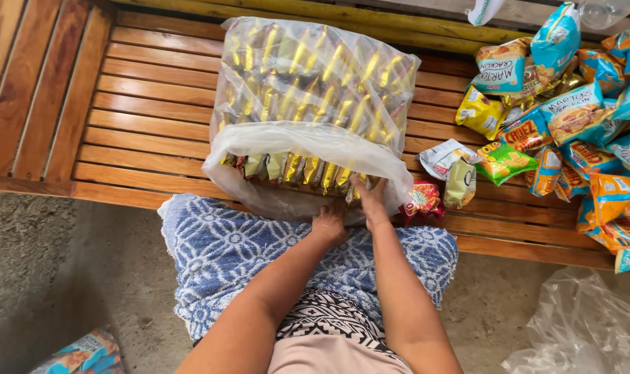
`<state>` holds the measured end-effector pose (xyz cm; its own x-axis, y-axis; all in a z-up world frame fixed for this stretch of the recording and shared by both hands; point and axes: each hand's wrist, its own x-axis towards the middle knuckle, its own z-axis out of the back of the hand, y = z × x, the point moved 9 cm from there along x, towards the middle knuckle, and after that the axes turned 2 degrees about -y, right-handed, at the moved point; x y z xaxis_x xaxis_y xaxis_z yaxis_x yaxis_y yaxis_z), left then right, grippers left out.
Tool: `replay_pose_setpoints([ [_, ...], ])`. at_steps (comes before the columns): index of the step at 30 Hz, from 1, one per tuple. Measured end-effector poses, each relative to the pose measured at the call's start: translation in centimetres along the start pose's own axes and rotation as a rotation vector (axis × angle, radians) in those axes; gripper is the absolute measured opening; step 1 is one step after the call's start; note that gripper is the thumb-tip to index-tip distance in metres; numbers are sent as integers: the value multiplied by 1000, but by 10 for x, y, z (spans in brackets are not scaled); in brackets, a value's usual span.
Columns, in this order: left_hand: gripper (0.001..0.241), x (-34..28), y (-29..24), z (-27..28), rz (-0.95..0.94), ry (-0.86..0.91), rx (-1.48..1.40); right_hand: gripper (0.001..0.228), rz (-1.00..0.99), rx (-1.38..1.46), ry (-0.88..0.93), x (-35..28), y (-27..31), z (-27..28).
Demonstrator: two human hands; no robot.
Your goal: Sorting small packaged snack bags from a large plastic container bag onto a wooden surface.
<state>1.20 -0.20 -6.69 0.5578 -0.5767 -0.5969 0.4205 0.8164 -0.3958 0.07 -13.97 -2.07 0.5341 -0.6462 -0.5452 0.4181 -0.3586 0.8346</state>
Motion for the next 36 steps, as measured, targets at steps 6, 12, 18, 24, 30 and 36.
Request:
replay_pose_setpoints([
  [6,70,13,16,-25,-69,-1,229,91,222,186,9,23,-16,-2],
  [12,62,12,10,-16,-105,47,247,67,361,-157,-29,78,-49,2],
  [18,43,19,0,7,-51,102,14,60,286,400,146,28,7,0],
  [24,25,-38,-82,98,-308,-272,8,57,3,670,166,26,-14,7],
  [30,38,-39,-131,105,-695,-633,469,43,-69,203,174,6,-21,67],
  [36,47,1,-130,54,-745,-580,655,47,229,-676,-227,0,32,132],
])
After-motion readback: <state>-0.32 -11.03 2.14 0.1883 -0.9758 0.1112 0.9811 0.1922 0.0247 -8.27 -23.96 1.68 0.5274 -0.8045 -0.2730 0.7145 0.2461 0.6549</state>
